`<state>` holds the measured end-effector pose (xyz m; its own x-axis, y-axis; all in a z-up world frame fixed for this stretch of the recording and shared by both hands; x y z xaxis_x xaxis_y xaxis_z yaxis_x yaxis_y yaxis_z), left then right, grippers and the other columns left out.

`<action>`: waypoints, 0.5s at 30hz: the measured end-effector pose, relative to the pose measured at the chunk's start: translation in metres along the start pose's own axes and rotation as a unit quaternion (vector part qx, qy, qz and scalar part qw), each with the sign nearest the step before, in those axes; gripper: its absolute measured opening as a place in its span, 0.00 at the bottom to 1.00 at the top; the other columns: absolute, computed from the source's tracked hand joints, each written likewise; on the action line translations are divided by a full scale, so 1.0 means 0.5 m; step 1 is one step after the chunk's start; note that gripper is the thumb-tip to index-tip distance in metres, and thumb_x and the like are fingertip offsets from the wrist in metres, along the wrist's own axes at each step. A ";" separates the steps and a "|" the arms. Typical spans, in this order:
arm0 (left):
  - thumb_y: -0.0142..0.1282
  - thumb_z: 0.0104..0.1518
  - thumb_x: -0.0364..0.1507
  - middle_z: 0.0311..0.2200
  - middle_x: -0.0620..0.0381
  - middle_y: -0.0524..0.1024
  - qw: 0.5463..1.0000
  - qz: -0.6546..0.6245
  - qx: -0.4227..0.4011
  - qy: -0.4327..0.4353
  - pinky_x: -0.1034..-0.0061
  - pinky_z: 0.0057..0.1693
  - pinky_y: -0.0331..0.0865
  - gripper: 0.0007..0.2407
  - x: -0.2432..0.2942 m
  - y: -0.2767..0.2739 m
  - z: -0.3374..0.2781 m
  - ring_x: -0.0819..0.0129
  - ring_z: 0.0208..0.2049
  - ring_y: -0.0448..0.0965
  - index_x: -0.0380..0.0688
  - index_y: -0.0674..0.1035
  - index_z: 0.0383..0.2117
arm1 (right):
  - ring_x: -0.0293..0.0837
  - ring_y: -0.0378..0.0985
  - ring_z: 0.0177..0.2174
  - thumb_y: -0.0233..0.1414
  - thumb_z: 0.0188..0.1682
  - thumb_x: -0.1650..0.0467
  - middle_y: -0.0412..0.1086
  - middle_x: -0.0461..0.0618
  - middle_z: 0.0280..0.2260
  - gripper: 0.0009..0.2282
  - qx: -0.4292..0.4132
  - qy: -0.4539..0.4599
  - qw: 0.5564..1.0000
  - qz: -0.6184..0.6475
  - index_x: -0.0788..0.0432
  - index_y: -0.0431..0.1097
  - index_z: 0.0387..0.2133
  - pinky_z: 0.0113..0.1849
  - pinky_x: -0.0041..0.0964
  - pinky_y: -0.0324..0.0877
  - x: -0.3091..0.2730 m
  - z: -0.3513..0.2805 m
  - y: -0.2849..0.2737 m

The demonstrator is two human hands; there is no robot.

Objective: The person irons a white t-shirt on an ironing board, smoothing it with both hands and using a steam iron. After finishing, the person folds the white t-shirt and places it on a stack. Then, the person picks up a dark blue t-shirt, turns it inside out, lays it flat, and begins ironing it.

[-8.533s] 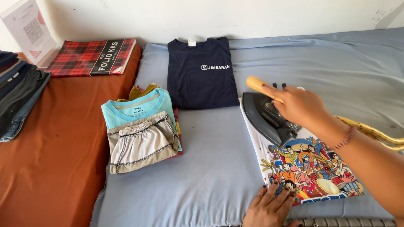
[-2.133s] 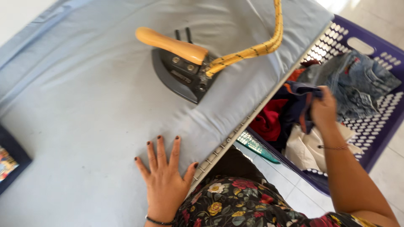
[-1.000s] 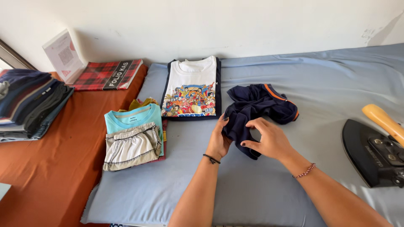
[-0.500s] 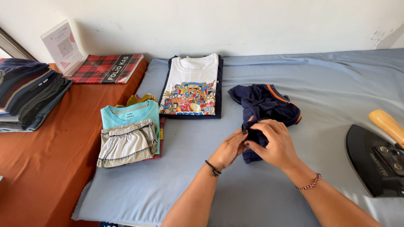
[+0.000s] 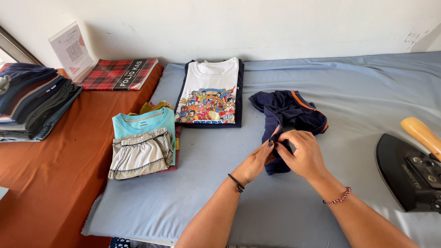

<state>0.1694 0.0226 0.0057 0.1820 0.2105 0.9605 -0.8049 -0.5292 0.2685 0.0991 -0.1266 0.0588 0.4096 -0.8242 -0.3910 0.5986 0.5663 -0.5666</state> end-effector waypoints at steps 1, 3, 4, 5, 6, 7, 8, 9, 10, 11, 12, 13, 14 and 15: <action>0.34 0.70 0.43 0.64 0.58 0.62 1.000 -0.006 -0.003 0.003 0.65 0.69 0.58 0.27 0.001 0.001 0.000 0.71 0.61 0.65 0.58 0.48 0.75 | 0.47 0.79 0.35 0.63 0.42 0.73 0.76 0.42 0.30 0.07 0.002 0.002 1.000 -0.003 0.58 0.71 0.30 0.44 0.41 0.68 0.000 0.000 0.000; 0.34 0.70 0.43 0.65 0.59 0.60 1.000 -0.004 -0.010 0.005 0.66 0.70 0.57 0.27 0.001 -0.001 -0.003 0.72 0.63 0.63 0.58 0.47 0.75 | 0.48 0.79 0.35 0.64 0.39 0.72 0.76 0.44 0.31 0.09 -0.006 -0.002 1.000 0.010 0.59 0.71 0.30 0.43 0.43 0.67 0.003 0.001 0.003; 0.33 0.70 0.43 0.67 0.60 0.59 1.000 0.003 -0.015 0.004 0.67 0.70 0.56 0.27 -0.002 -0.003 -0.004 0.73 0.64 0.62 0.59 0.46 0.74 | 0.49 0.78 0.36 0.64 0.38 0.72 0.76 0.45 0.31 0.10 -0.010 -0.003 1.000 0.017 0.59 0.71 0.30 0.42 0.43 0.67 0.005 -0.001 0.003; 0.33 0.70 0.43 0.68 0.62 0.57 1.000 0.010 -0.020 0.002 0.68 0.71 0.55 0.27 -0.005 -0.004 -0.004 0.74 0.66 0.61 0.59 0.44 0.74 | 0.49 0.78 0.36 0.64 0.38 0.72 0.75 0.45 0.31 0.10 -0.009 0.002 1.000 0.016 0.59 0.70 0.30 0.43 0.43 0.67 0.008 -0.002 0.005; 0.33 0.70 0.42 0.67 0.60 0.59 1.000 0.016 -0.020 0.009 0.69 0.71 0.55 0.26 -0.010 -0.006 -0.003 0.73 0.66 0.61 0.58 0.45 0.74 | 0.49 0.78 0.36 0.64 0.39 0.73 0.75 0.45 0.31 0.10 -0.009 0.007 1.000 0.014 0.59 0.70 0.30 0.43 0.42 0.68 0.012 -0.004 0.005; 0.34 0.70 0.41 0.66 0.58 0.61 0.999 0.022 -0.019 0.015 0.70 0.71 0.55 0.26 -0.015 -0.008 -0.001 0.72 0.67 0.61 0.56 0.46 0.74 | 0.48 0.78 0.36 0.63 0.40 0.73 0.75 0.45 0.31 0.09 -0.008 0.013 1.000 0.012 0.59 0.70 0.30 0.43 0.42 0.68 0.015 -0.005 0.006; 0.35 0.71 0.39 0.66 0.56 0.62 0.999 0.028 -0.019 0.022 0.71 0.71 0.56 0.26 -0.022 -0.010 0.001 0.71 0.67 0.62 0.55 0.47 0.74 | 0.49 0.78 0.36 0.63 0.40 0.73 0.75 0.46 0.31 0.09 -0.008 0.007 1.000 0.009 0.60 0.70 0.31 0.43 0.42 0.68 0.018 -0.006 0.007; 0.36 0.72 0.38 0.65 0.54 0.64 0.999 0.023 -0.005 0.043 0.70 0.71 0.57 0.24 -0.027 -0.011 0.007 0.69 0.65 0.63 0.49 0.52 0.73 | 0.50 0.78 0.36 0.62 0.41 0.74 0.75 0.47 0.32 0.09 -0.008 0.002 1.000 0.005 0.60 0.70 0.32 0.42 0.43 0.68 0.021 -0.008 0.008; 0.37 0.73 0.36 0.64 0.53 0.65 0.998 0.019 0.010 0.063 0.70 0.70 0.57 0.23 -0.032 -0.012 0.014 0.68 0.64 0.64 0.44 0.56 0.73 | 0.51 0.77 0.36 0.62 0.42 0.74 0.75 0.48 0.33 0.09 -0.008 -0.003 1.000 0.002 0.61 0.70 0.32 0.42 0.43 0.69 0.022 -0.009 0.009; 0.38 0.74 0.34 0.63 0.51 0.67 0.996 0.015 0.025 0.083 0.70 0.70 0.58 0.22 -0.037 -0.014 0.019 0.66 0.62 0.65 0.38 0.61 0.72 | 0.51 0.78 0.36 0.62 0.42 0.74 0.75 0.48 0.33 0.09 -0.014 0.003 1.000 0.011 0.62 0.70 0.33 0.41 0.42 0.69 0.024 -0.010 0.011; 0.39 0.74 0.33 0.65 0.52 0.66 0.993 0.031 0.035 0.104 0.71 0.70 0.58 0.20 -0.040 -0.017 0.020 0.66 0.63 0.65 0.36 0.64 0.69 | 0.51 0.78 0.36 0.62 0.43 0.74 0.76 0.48 0.33 0.08 -0.021 0.010 1.000 0.020 0.62 0.70 0.33 0.40 0.42 0.70 0.024 -0.011 0.013; 0.39 0.73 0.31 0.66 0.52 0.66 0.990 0.048 0.045 0.125 0.72 0.70 0.59 0.19 -0.041 -0.021 0.021 0.67 0.65 0.66 0.33 0.67 0.66 | 0.51 0.78 0.35 0.61 0.43 0.74 0.76 0.49 0.34 0.08 -0.027 0.017 0.999 0.029 0.63 0.71 0.33 0.39 0.41 0.71 0.024 -0.013 0.015; 0.40 0.73 0.30 0.68 0.53 0.66 0.985 0.065 0.055 0.147 0.74 0.70 0.59 0.17 -0.039 -0.025 0.023 0.67 0.66 0.66 0.31 0.70 0.63 | 0.51 0.78 0.36 0.62 0.43 0.75 0.76 0.50 0.34 0.09 -0.022 0.015 0.999 0.035 0.63 0.71 0.34 0.39 0.41 0.71 0.024 -0.011 0.017; 0.44 0.71 0.27 0.66 0.52 0.67 0.983 0.068 0.069 0.153 0.74 0.68 0.61 0.17 -0.035 -0.028 0.023 0.68 0.65 0.68 0.32 0.71 0.62 | 0.51 0.79 0.36 0.62 0.42 0.75 0.76 0.50 0.35 0.09 -0.018 0.014 0.999 0.041 0.64 0.71 0.34 0.39 0.41 0.72 0.023 -0.010 0.017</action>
<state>0.1840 0.0169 -0.0142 -0.1182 0.3562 0.9269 -0.7220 -0.6717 0.1661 0.1056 -0.1311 0.0458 0.4368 -0.7746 -0.4574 0.5386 0.6325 -0.5567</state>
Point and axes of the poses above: each hand's wrist, its own z-axis towards the middle knuckle, its own y-axis out of the palm, x = y × z, the point moved 1 cm from there along z, towards the middle knuckle
